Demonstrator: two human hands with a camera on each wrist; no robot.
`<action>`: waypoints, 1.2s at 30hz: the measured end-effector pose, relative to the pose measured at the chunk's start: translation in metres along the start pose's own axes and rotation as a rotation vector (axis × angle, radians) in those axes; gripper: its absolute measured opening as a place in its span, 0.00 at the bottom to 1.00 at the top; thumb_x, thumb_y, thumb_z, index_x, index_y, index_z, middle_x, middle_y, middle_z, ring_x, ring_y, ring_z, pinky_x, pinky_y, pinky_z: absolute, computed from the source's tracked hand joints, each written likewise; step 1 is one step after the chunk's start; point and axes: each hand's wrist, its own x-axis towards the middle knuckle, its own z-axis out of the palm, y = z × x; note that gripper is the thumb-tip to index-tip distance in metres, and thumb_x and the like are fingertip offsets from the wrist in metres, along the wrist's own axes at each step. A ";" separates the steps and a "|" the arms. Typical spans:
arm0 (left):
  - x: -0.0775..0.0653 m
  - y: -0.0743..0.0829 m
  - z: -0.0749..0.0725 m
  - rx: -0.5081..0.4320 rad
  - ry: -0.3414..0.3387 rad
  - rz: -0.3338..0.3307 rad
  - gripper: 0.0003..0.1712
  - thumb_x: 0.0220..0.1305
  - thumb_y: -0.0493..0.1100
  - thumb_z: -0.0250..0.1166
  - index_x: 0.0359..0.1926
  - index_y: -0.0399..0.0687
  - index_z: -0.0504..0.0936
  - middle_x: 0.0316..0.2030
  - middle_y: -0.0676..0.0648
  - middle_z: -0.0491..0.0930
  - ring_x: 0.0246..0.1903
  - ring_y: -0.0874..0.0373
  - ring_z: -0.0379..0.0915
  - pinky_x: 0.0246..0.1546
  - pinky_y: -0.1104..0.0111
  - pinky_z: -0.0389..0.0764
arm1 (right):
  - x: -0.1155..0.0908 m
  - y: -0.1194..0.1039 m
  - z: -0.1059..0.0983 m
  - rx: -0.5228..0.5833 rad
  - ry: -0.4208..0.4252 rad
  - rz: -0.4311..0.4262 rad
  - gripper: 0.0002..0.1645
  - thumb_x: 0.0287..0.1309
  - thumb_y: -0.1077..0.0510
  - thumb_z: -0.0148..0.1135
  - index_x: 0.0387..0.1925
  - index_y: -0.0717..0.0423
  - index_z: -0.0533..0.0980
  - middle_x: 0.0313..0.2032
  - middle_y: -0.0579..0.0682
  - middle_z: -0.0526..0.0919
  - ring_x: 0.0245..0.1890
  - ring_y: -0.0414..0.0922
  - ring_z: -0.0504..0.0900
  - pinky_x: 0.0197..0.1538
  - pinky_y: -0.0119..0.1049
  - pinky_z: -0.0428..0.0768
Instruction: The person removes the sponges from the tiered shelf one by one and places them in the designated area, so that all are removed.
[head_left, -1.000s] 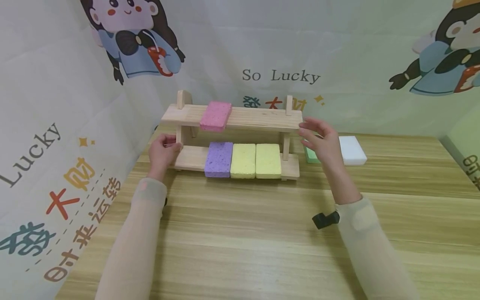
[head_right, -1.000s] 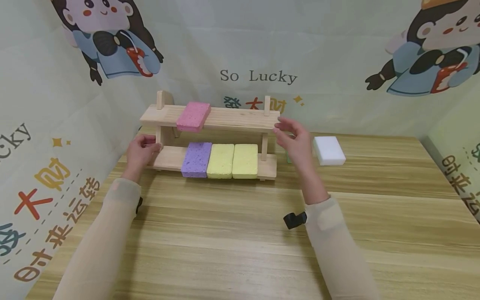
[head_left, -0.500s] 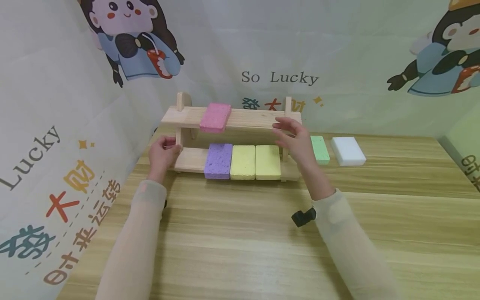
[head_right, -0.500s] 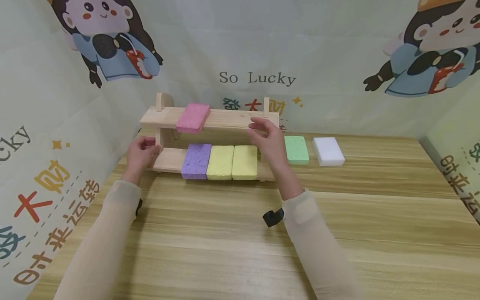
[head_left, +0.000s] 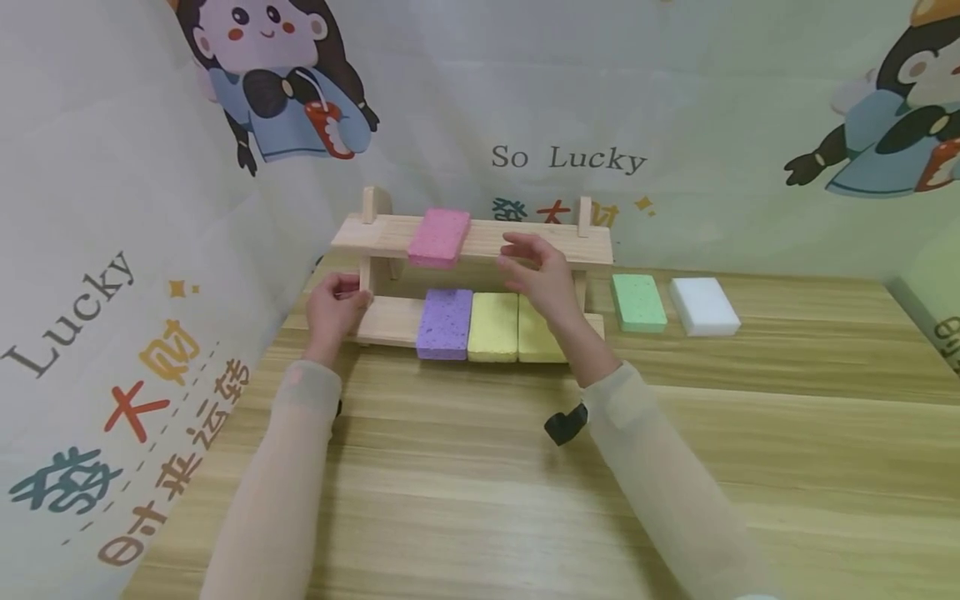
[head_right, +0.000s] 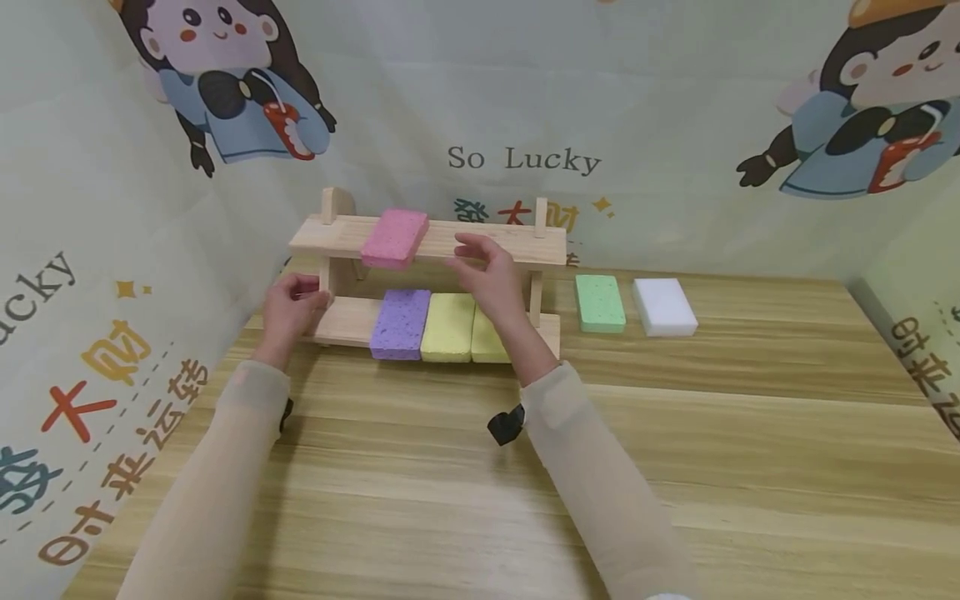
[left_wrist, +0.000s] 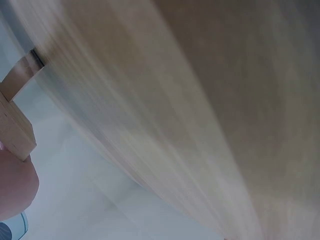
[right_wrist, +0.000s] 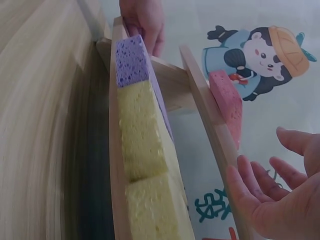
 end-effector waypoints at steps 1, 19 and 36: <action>0.000 0.000 0.000 0.003 0.003 -0.001 0.19 0.65 0.38 0.65 0.57 0.40 0.78 0.52 0.41 0.79 0.47 0.57 0.75 0.45 0.75 0.73 | 0.001 0.000 0.003 0.003 -0.001 0.003 0.27 0.65 0.60 0.63 0.65 0.57 0.71 0.61 0.59 0.78 0.61 0.54 0.78 0.60 0.50 0.80; -0.001 -0.002 -0.001 0.001 0.002 0.009 0.20 0.65 0.38 0.65 0.56 0.39 0.78 0.51 0.42 0.80 0.41 0.64 0.74 0.41 0.79 0.72 | 0.026 0.000 0.036 0.029 -0.014 0.080 0.32 0.63 0.58 0.65 0.68 0.52 0.69 0.64 0.56 0.75 0.57 0.56 0.82 0.57 0.43 0.82; 0.000 0.001 -0.001 0.001 -0.006 -0.006 0.20 0.65 0.38 0.65 0.57 0.40 0.78 0.53 0.40 0.80 0.46 0.59 0.76 0.44 0.78 0.73 | 0.042 -0.005 0.058 -0.136 0.099 0.101 0.32 0.58 0.60 0.70 0.64 0.51 0.73 0.61 0.53 0.79 0.59 0.49 0.79 0.53 0.36 0.83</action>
